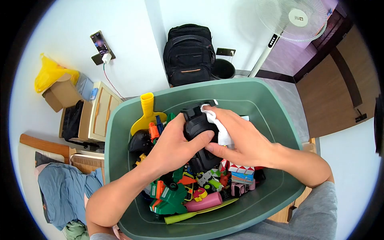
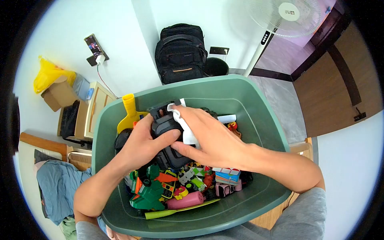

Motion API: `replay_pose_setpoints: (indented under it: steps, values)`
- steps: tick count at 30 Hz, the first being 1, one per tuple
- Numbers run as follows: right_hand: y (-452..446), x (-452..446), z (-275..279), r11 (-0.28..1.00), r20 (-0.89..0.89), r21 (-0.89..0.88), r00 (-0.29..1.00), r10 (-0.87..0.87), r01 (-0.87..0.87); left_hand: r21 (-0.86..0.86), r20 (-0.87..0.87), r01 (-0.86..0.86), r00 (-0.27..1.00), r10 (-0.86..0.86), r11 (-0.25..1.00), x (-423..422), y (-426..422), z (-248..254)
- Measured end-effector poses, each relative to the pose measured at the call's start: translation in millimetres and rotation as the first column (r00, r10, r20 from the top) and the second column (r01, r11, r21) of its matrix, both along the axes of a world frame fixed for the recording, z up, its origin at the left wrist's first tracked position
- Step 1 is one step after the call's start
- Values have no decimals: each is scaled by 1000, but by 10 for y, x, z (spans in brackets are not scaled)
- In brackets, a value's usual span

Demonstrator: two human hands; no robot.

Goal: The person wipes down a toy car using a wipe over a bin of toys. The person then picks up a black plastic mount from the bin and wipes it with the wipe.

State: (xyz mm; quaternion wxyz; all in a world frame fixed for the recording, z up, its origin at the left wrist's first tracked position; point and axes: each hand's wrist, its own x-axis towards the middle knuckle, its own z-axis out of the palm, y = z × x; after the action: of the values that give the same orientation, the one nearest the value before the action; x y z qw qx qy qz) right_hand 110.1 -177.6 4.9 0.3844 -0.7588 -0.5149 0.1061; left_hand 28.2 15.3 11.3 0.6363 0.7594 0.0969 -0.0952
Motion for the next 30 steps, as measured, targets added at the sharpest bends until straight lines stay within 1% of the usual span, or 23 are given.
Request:
replay_pose_setpoints:
  steps: [2, 3, 5, 6, 7, 9, 10, 12, 13, 15, 16, 17, 19, 20, 21, 23, 24, 25, 26, 27, 28, 29, 30]
  values:
    - [5, -49, -12, 1000, 91, 15, 996, -5, 4, -15, 39, 30, 999, -29, 999, -8, -19, 6]
    - [10, -68, -9, 1000, 91, 14, 996, -2, 1, -15, 40, 27, 999, -26, 1000, -14, -15, -32]
    - [24, -107, 6, 1000, 71, 8, 997, 30, -30, 44, 104, 58, 993, -63, 997, -18, -12, -139]
    - [44, -130, -30, 998, 131, 51, 991, 14, -21, 49, 66, 77, 995, -80, 996, -23, -12, -121]
    - [47, -151, -32, 999, 131, 51, 991, 14, -20, 49, 66, 77, 995, -80, 996, -24, -12, -132]
    - [42, -181, -27, 1000, 208, -11, 978, 4, -2, 99, 89, 91, 991, -99, 991, -25, -20, -194]
    - [34, -184, -4, 1000, 208, -11, 978, 3, -1, 99, 90, 91, 991, -100, 991, -19, -23, -236]
    - [6, -180, 69, 992, 303, -124, 952, 40, -2, 59, 197, 124, 971, -133, 991, -6, -34, -285]
    - [-13, -164, 92, 992, 303, -124, 952, 43, -5, 59, 198, 121, 972, -130, 991, -4, -33, -269]
    - [-42, -117, 124, 996, 306, -84, 952, 18, 8, -157, 14, 202, 979, -202, 967, 8, -24, -176]
    - [-30, -94, 96, 998, 334, 40, 941, -49, 38, -233, -57, 204, 973, -223, 951, 13, -22, -95]
    - [-39, -66, 105, 999, 334, 37, 942, -44, 34, -236, -57, 200, 974, -219, 951, 5, -24, -48]
    - [-68, -17, 145, 990, 295, 141, 954, -62, 20, -381, -133, 160, 965, -225, 911, -7, -28, 11]
    - [-59, -22, 167, 982, 278, 183, 955, -101, 51, -395, -121, 160, 967, -224, 904, -12, -30, 19]
    - [-67, -13, 183, 982, 279, 182, 955, -99, 49, -396, -119, 159, 968, -222, 904, -18, -43, 19]
    - [-118, 19, 214, 970, 265, 239, 957, -115, 50, -407, -89, 117, 982, -166, 906, -36, -69, 12]
    - [-144, 5, 265, 969, 233, 229, 961, -150, 96, -407, -89, 115, 982, -164, 906, -32, -56, 7]
    - [-138, 27, 261, 969, 234, 229, 961, -149, 94, -386, -128, 85, 981, -145, 919, -17, -39, -1]
    - [-124, 69, 255, 938, 280, 334, 940, -197, 97, -363, -168, 57, 978, -125, 930, -10, -28, -8]
    - [-115, 107, 256, 895, 320, 436, 914, -250, 92, -363, -168, 57, 978, -125, 930, -13, -28, -11]
    - [-113, 133, 267, 889, 367, 443, 881, -299, 117, -327, -133, 89, 981, -139, 941, -16, -31, -11]
    - [-121, 173, 263, 898, 362, 423, 887, -288, 119, -290, -98, 122, 983, -156, 949, -20, -41, -15]
    - [-117, 192, 220, 902, 338, 414, 899, -278, 123, -281, -14, 181, 981, -192, 942, -28, -58, -30]
